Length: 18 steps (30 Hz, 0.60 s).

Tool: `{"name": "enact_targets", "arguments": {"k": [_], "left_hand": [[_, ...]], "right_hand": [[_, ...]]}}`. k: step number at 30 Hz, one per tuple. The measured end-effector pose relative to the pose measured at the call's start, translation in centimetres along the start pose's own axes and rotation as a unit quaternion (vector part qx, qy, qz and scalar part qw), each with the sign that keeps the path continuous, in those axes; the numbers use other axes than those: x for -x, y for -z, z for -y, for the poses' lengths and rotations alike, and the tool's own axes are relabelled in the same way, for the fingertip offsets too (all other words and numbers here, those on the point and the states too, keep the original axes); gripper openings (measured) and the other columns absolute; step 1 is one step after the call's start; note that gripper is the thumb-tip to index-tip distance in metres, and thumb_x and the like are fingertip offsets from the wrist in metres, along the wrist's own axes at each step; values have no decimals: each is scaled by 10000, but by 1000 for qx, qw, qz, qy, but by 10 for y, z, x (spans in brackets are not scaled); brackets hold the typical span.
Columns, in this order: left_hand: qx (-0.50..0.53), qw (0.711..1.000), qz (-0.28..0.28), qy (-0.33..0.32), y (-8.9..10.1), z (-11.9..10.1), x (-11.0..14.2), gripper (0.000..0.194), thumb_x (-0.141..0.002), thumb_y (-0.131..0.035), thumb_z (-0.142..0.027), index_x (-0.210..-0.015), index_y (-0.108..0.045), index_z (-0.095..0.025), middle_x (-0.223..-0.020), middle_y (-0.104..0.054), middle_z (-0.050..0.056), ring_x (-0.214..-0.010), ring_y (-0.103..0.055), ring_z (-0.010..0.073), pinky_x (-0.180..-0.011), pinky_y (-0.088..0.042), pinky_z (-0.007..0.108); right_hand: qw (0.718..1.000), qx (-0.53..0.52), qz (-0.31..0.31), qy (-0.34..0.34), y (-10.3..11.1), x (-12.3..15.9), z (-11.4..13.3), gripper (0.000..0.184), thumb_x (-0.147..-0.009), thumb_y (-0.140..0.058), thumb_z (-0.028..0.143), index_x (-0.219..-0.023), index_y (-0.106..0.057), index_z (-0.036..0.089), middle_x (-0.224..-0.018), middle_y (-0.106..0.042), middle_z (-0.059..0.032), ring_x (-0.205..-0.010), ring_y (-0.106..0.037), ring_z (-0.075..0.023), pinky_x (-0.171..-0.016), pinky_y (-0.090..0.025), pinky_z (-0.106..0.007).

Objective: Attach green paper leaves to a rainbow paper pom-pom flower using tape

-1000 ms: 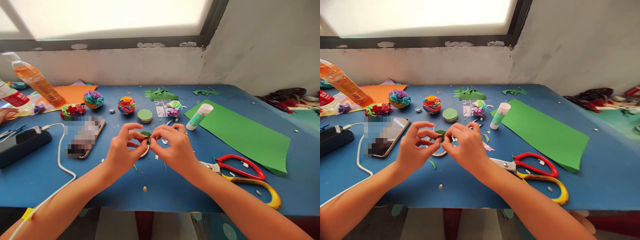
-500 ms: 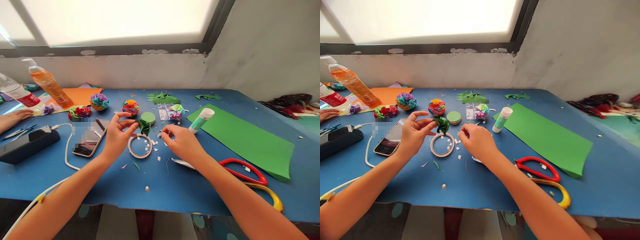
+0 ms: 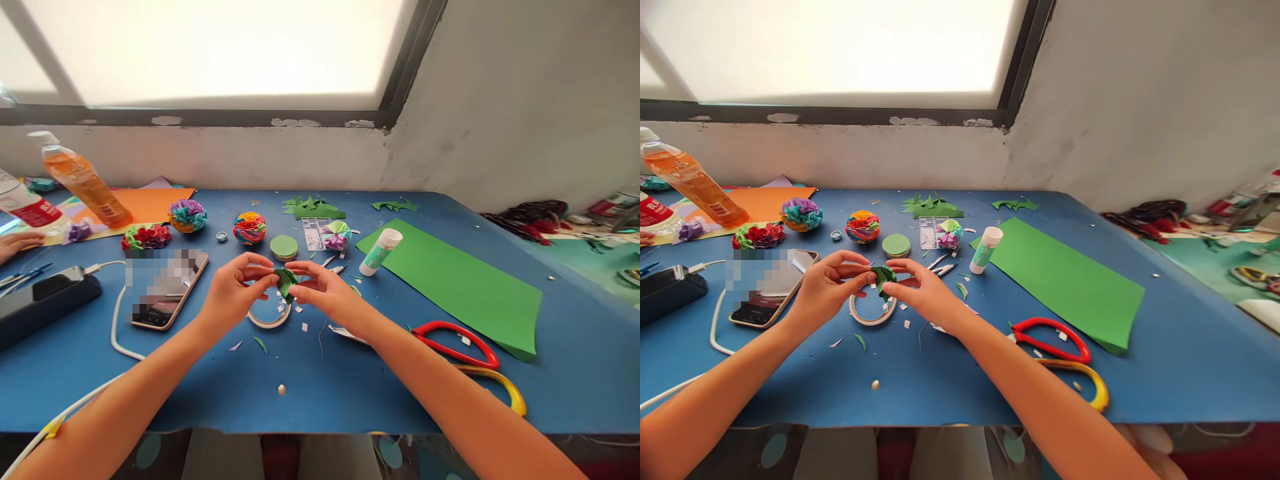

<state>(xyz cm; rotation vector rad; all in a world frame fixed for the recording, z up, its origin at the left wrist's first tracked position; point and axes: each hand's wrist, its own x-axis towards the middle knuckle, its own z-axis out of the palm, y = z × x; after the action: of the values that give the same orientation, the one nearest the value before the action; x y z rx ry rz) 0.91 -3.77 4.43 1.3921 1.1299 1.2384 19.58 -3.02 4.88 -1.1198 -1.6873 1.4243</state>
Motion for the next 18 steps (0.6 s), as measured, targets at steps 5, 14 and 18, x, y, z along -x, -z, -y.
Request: {"name": "enact_targets", "arguments": {"k": [5, 14, 18], "left_hand": [[50, 998, 36, 25, 2, -2, -2, 338, -700, -746, -368, -925, -600, -163, -793, -736, 59, -749, -707, 200, -540, -576, 250], [19, 1000, 15, 1, -1, -3, -6, 408, -736, -672, -475, -974, -585, -156, -993, -700, 94, -824, -678, 194, -607, -575, 282], [-74, 997, -5, -12, -9, -11, -29, 419, -744, -600, -564, -835, -604, -155, -815, -689, 63, -799, -664, 210, -628, -556, 306]], "right_hand": [[995, -96, 8, -20, 0, 0, -1, 360, -764, -672, 308, -1106, -579, 245, -1106, -612, -47, -994, -598, -156, -855, -480, -304], [955, -296, -9, -18, -3, -1, 1, 445, -688, -752, 311, -1089, -583, 217, -837, -658, -4, -695, -646, -134, -649, -528, -270], [941, -298, -135, 88, 18, -5, 10, 485, -688, -727, 442, -1083, -529, 242, -910, -647, 6, -667, -630, -109, -598, -501, -232]]}}
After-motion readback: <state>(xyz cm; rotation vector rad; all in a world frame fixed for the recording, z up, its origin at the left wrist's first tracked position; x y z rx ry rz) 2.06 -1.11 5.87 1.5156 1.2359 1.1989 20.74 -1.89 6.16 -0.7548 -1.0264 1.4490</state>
